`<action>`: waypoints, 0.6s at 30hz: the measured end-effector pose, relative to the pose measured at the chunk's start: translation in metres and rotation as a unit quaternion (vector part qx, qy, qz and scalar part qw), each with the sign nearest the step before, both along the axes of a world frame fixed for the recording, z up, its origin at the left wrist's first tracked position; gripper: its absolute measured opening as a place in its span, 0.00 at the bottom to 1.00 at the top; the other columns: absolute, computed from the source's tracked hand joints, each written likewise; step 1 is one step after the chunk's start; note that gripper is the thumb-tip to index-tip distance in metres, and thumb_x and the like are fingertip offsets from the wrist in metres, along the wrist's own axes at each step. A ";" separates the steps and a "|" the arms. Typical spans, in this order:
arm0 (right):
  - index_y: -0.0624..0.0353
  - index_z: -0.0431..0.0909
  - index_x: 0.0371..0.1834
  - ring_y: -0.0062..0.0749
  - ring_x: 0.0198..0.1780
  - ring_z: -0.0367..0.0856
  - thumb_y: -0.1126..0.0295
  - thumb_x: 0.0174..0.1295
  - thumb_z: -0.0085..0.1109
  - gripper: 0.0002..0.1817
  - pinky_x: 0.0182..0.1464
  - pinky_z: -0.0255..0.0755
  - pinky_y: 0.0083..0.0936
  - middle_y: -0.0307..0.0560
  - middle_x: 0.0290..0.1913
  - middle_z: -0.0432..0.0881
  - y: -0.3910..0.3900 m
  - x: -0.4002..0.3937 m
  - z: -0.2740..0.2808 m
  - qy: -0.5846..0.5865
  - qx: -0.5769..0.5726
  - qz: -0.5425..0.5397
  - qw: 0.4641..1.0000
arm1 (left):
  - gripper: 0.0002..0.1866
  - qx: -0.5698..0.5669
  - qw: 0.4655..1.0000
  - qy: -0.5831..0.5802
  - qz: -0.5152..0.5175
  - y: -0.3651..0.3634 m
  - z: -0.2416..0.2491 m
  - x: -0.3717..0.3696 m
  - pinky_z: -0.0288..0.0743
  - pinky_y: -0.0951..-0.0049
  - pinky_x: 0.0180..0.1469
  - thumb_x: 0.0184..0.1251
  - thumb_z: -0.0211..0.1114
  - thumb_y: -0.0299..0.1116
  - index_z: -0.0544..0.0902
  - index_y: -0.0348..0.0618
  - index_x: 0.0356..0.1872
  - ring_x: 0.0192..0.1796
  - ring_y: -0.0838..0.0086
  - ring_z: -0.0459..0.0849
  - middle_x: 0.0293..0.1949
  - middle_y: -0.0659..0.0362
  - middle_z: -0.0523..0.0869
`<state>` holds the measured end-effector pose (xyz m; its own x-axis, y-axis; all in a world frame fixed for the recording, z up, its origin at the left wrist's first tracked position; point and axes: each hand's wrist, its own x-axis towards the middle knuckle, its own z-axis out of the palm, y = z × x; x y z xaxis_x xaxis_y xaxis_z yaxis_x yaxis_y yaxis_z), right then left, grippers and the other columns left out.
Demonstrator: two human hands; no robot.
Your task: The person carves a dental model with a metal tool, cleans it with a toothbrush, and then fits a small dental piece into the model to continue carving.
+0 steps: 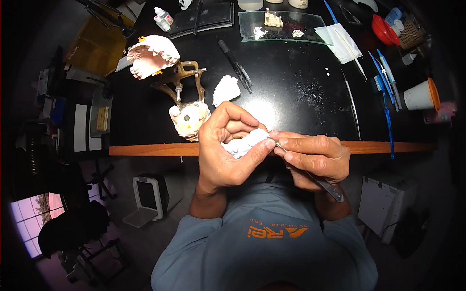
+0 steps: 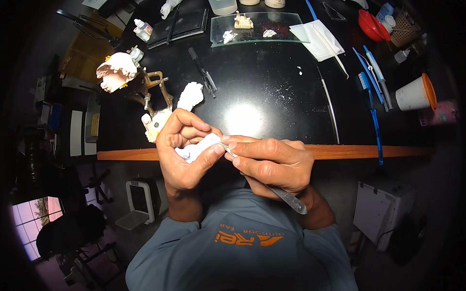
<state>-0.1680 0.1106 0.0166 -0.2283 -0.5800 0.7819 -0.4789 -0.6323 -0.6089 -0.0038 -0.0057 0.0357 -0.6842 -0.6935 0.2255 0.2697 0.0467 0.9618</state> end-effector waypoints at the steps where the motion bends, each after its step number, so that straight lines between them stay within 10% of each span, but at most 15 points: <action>1: 0.65 0.92 0.39 0.50 0.49 0.98 0.85 0.59 0.78 0.08 0.48 0.97 0.30 0.54 0.42 0.94 0.000 0.000 0.000 -0.001 0.001 0.000 1.000 | 0.21 -0.001 1.000 0.003 -0.008 -0.001 -0.002 0.001 0.87 0.79 0.47 0.67 0.77 0.18 0.76 0.29 0.55 0.44 0.73 0.96 0.38 0.47 0.94; 18: 0.64 0.89 0.40 0.45 0.50 0.97 0.89 0.56 0.80 0.13 0.50 0.96 0.29 0.53 0.43 0.91 0.001 0.003 0.008 -0.027 0.022 -0.038 0.999 | 0.14 0.001 0.999 0.041 -0.014 -0.007 -0.005 -0.004 0.89 0.74 0.52 0.66 0.78 0.15 0.79 0.34 0.43 0.47 0.71 0.96 0.43 0.43 0.95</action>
